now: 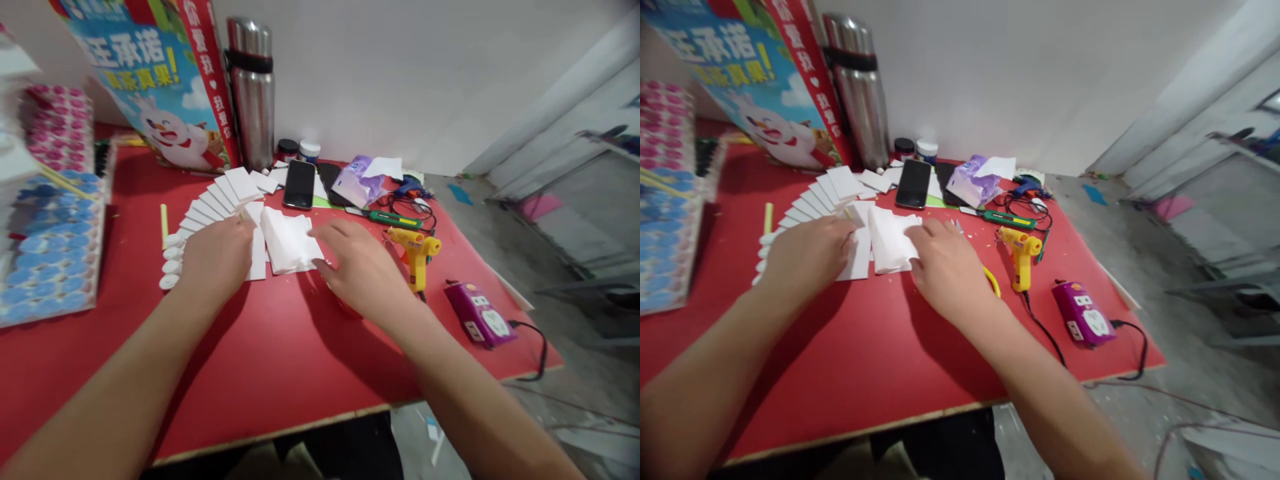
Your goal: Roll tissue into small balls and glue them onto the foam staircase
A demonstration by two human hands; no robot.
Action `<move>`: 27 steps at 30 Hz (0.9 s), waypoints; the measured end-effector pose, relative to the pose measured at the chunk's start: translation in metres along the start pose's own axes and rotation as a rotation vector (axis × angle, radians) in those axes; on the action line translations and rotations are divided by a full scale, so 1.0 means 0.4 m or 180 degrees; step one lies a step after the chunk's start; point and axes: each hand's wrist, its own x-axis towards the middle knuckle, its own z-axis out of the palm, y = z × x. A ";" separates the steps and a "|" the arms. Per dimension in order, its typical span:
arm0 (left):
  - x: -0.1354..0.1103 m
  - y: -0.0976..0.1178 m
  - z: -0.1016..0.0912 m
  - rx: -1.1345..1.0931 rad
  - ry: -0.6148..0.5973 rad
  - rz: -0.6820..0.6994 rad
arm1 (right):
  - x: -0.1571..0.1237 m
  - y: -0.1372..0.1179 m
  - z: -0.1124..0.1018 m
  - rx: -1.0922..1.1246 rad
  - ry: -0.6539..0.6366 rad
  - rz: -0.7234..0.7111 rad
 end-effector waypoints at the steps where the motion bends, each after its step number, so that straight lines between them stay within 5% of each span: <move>1: 0.000 -0.001 0.002 -0.0013 0.0022 0.0020 | 0.019 -0.007 0.015 -0.0032 -0.0035 -0.0191; 8: -0.008 0.006 0.003 -0.0527 0.0559 0.0060 | 0.083 0.007 0.124 0.0062 0.0181 -0.0691; 14: -0.021 0.045 0.016 -0.1758 0.1296 0.0314 | 0.085 0.079 0.102 0.1003 0.1461 0.0196; 20: -0.035 0.085 0.046 -0.2950 0.0961 0.0412 | 0.089 0.138 0.066 0.2658 0.1875 0.1426; 27: -0.034 0.107 0.063 -0.3515 0.0860 0.0937 | 0.087 0.122 0.048 0.3977 0.1546 0.1479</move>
